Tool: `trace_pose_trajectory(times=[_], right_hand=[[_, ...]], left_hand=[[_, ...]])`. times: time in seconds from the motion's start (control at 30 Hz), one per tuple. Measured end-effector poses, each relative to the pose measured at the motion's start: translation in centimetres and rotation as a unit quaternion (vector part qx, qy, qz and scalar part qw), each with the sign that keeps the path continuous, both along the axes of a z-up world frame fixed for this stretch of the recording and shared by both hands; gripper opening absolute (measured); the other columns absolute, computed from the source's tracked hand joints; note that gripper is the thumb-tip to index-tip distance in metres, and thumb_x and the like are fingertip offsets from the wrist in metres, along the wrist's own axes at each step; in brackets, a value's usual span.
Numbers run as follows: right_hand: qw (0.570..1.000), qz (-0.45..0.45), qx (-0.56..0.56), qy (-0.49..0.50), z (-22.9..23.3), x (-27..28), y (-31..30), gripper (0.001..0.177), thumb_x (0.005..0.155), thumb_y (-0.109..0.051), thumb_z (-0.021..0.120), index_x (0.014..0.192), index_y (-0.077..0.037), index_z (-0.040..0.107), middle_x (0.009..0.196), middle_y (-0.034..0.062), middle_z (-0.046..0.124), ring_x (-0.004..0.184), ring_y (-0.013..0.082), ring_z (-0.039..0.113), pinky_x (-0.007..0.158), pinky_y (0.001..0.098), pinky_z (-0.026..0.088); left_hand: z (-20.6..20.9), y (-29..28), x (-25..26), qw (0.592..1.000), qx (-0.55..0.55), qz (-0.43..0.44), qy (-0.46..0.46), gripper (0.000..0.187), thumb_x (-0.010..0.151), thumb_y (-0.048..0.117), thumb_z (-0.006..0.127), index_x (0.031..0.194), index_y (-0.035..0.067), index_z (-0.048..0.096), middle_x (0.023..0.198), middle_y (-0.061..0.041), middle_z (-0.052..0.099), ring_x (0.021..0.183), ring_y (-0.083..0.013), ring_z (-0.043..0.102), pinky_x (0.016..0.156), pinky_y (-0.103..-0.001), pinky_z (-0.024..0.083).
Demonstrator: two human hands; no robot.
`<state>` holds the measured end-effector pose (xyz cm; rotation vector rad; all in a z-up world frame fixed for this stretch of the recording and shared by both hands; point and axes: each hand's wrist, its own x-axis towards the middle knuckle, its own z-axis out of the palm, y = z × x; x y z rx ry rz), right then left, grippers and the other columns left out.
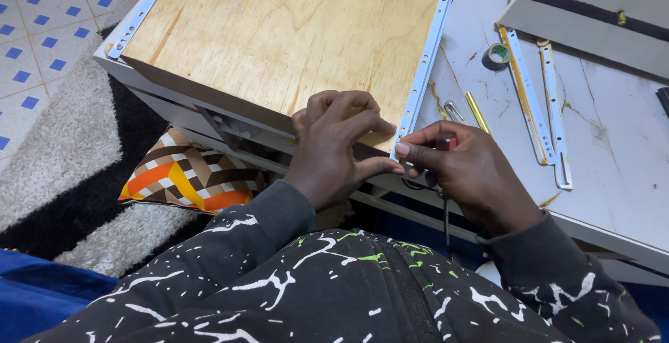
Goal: The person attaches metal drawer slides to a wooden drawer panel using a screwdriver. They position the slides, insert screws, and tighten them to secure the hardware to the drawer.
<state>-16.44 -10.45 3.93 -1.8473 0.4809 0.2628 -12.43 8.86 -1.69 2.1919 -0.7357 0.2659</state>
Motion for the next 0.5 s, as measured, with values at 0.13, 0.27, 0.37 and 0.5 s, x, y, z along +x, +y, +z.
trace_pose_trajectory(times=[0.13, 0.27, 0.37, 0.5], right_hand=[[0.996, -0.008, 0.077, 0.054, -1.0, 0.8, -1.2, 0.019, 0.088, -0.012, 0.074, 0.101, 0.001, 0.07, 0.08, 0.0093, 0.071, 0.058, 0.0121, 0.054, 0.05, 0.0239, 0.041], [0.984, -0.013, 0.175, 0.041, -1.6, 0.6, -2.2, 0.021, 0.09, -0.013, 0.072, 0.105, 0.002, 0.07, 0.085, 0.008, 0.073, 0.064, 0.009, 0.058, 0.055, 0.0211, 0.045], [0.982, -0.03, 0.182, 0.03, -1.7, -0.2, -2.4, 0.023, 0.089, -0.013, 0.07, 0.107, 0.001, 0.068, 0.087, 0.008, 0.074, 0.069, 0.0095, 0.066, 0.055, 0.0214, 0.046], [0.989, -0.039, 0.141, 0.034, -1.3, -0.9, -1.7, 0.026, 0.087, -0.015, 0.071, 0.108, 0.0, 0.07, 0.087, 0.0082, 0.076, 0.068, 0.0093, 0.066, 0.055, 0.0215, 0.047]], left_hand=[[0.0, 0.1, 0.1, 1.0, 0.0, -0.006, 0.004, 0.049, 0.067, 0.059, 0.086, 0.103, 0.026, 0.077, 0.128, 0.006, 0.057, 0.13, -0.0279, 0.039, 0.107, -0.058, 0.025], [-0.1, 0.3, 0.0, 1.0, 0.005, -0.01, 0.005, 0.049, 0.068, 0.058, 0.086, 0.105, 0.026, 0.077, 0.129, 0.006, 0.056, 0.13, -0.0275, 0.039, 0.108, -0.058, 0.024], [-0.1, 0.1, 0.1, 1.0, 0.008, -0.011, -0.001, 0.049, 0.068, 0.058, 0.086, 0.105, 0.027, 0.077, 0.129, 0.005, 0.056, 0.129, -0.0276, 0.038, 0.107, -0.058, 0.024], [-0.2, 0.1, 0.1, 1.0, 0.004, -0.01, 0.002, 0.049, 0.068, 0.058, 0.086, 0.105, 0.027, 0.077, 0.129, 0.006, 0.057, 0.129, -0.0269, 0.038, 0.108, -0.057, 0.024]])
